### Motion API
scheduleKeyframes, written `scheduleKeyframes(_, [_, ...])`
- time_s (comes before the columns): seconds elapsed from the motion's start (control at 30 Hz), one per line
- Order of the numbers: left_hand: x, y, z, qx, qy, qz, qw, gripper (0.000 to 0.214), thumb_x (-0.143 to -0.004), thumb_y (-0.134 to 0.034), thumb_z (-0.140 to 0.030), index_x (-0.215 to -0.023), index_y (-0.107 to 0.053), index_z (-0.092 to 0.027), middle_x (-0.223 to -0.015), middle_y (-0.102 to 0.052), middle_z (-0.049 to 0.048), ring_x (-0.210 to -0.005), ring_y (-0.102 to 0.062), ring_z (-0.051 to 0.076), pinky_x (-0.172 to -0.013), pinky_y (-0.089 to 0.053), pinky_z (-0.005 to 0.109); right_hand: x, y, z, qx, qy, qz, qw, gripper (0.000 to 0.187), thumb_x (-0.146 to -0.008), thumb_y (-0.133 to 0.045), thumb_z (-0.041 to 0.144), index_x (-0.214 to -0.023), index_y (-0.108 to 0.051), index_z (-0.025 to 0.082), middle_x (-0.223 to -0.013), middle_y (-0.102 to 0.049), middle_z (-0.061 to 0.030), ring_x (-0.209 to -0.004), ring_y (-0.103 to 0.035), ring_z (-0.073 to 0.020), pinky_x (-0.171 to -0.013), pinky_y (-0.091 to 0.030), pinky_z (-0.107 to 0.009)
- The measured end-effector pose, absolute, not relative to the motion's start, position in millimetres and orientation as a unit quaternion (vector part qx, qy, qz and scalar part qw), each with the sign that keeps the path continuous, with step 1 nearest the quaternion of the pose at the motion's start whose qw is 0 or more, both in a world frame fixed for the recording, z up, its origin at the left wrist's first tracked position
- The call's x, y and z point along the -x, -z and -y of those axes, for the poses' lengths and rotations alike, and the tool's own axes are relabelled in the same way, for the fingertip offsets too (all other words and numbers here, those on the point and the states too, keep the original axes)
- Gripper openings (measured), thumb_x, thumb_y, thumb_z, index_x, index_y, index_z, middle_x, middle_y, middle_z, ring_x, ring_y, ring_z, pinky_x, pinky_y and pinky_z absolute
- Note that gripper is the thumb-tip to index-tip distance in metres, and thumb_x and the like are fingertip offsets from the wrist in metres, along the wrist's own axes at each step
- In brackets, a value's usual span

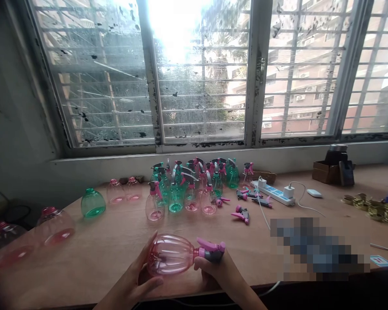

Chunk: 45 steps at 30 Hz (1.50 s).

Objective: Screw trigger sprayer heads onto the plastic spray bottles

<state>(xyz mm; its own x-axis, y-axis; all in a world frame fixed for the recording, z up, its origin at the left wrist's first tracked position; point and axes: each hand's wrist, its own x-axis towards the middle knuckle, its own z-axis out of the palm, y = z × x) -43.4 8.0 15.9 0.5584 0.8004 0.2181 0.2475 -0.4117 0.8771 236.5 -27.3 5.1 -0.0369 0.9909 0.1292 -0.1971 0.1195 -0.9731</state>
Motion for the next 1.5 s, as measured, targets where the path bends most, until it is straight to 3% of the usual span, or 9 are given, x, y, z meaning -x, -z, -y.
scheduleKeyframes(0.1, [42.8, -13.5, -7.7, -0.772, -0.335, -0.335, 0.425, 0.099, -0.091, -0.069, -0.044, -0.16, 0.001, -0.04, -0.163, -0.036, 0.0049, -0.142, -0.045, 0.032, -0.122, -0.032, 0.047, -236.2, -6.1, 28.4, 0.407, -0.527, 0.49, 0.563, 0.071, -0.065, -0.087, 0.059, -0.117, -0.069, 0.013, -0.068, -0.072, -0.0004, -0.046, -0.054, -0.0108, -0.05, -0.046, -0.025])
scheduleKeyframes(0.3, [43.3, -7.4, -11.2, -0.756, -0.352, -0.331, 0.442, 0.103, -0.089, -0.072, -0.044, -0.162, -0.001, -0.033, -0.145, -0.056, 0.0095, -0.13, -0.056, 0.031, -0.118, -0.039, 0.046, -239.3, -7.1, 26.3, 0.424, -0.516, 0.541, 0.511, 0.05, -0.069, -0.082, 0.063, -0.07, -0.07, 0.014, -0.051, -0.06, 0.0016, -0.046, -0.053, -0.0129, -0.049, -0.045, -0.025])
scheduleKeyframes(0.43, [43.7, -7.0, -14.7, -0.766, -0.343, -0.337, 0.426, 0.091, -0.09, -0.072, -0.043, -0.161, -0.016, -0.031, -0.146, -0.054, 0.0117, -0.135, -0.052, 0.033, -0.12, -0.036, 0.047, -239.6, -6.1, 25.5, 0.425, -0.516, 0.536, 0.515, 0.048, -0.07, -0.082, 0.06, -0.074, -0.073, 0.013, -0.052, -0.061, 0.0017, -0.046, -0.054, -0.0128, -0.049, -0.045, -0.026])
scheduleKeyframes(0.63, [41.7, -7.5, -14.1, -0.752, -0.35, -0.302, 0.47, 0.093, -0.091, -0.07, -0.045, -0.161, -0.011, -0.034, -0.158, -0.043, 0.0096, -0.143, -0.045, 0.034, -0.121, -0.033, 0.05, -237.6, -4.8, 26.7, 0.405, -0.521, 0.5, 0.561, 0.068, -0.067, -0.086, 0.058, -0.115, -0.071, 0.013, -0.066, -0.07, -0.0005, -0.044, -0.054, -0.0119, -0.05, -0.044, -0.027])
scheduleKeyframes(0.93, [36.6, -30.5, -4.2, -0.752, -0.344, -0.31, 0.469, 0.084, -0.087, -0.074, -0.047, -0.157, -0.033, -0.03, -0.155, -0.05, 0.0077, -0.146, -0.04, 0.036, -0.124, -0.028, 0.048, -237.6, -1.7, 24.8, 0.393, -0.521, 0.486, 0.582, 0.069, -0.066, -0.087, 0.06, -0.112, -0.069, 0.013, -0.067, -0.069, -0.0003, -0.045, -0.052, -0.0111, -0.05, -0.042, -0.027])
scheduleKeyframes(1.17, [39.2, -14.5, -9.1, -0.737, -0.349, -0.31, 0.488, 0.097, -0.086, -0.076, -0.043, -0.16, -0.015, -0.037, -0.159, -0.044, 0.0077, -0.143, -0.045, 0.034, -0.122, -0.029, 0.053, -241.9, 1.1, 21.6, 0.35, -0.533, 0.505, 0.581, 0.045, -0.076, -0.081, 0.057, -0.082, -0.07, 0.014, -0.07, -0.066, -0.0018, -0.049, -0.052, -0.01, -0.048, -0.042, -0.024])
scheduleKeyframes(1.3, [38.9, -20.4, -4.2, -0.752, -0.323, -0.304, 0.487, 0.093, -0.094, -0.067, -0.041, -0.161, -0.003, -0.036, -0.156, -0.046, 0.0091, -0.141, -0.047, 0.031, -0.122, -0.03, 0.051, -240.7, 0.7, 22.8, 0.356, -0.538, 0.501, 0.577, 0.052, -0.075, -0.081, 0.059, -0.099, -0.071, 0.014, -0.072, -0.068, -0.0018, -0.046, -0.053, -0.0103, -0.046, -0.041, -0.024])
scheduleKeyframes(1.4, [38.1, -26.3, -3.2, -0.77, -0.316, -0.314, 0.457, 0.091, -0.09, -0.071, -0.042, -0.161, -0.016, -0.032, -0.15, -0.053, 0.0104, -0.141, -0.046, 0.034, -0.121, -0.032, 0.05, -239.5, -1.2, 24.6, 0.379, -0.532, 0.506, 0.564, 0.059, -0.072, -0.083, 0.059, -0.108, -0.07, 0.014, -0.07, -0.069, -0.0008, -0.047, -0.055, -0.0109, -0.05, -0.044, -0.025])
scheduleKeyframes(1.5, [37.2, -29.5, -4.4, -0.782, -0.317, -0.312, 0.437, 0.09, -0.084, -0.078, -0.044, -0.158, -0.029, -0.028, -0.144, -0.058, 0.0116, -0.138, -0.047, 0.038, -0.119, -0.035, 0.049, -239.9, -3.4, 25.2, 0.408, -0.517, 0.545, 0.519, 0.049, -0.071, -0.083, 0.06, -0.082, -0.072, 0.013, -0.058, -0.065, 0.0, -0.05, -0.058, -0.013, -0.053, -0.045, -0.025])
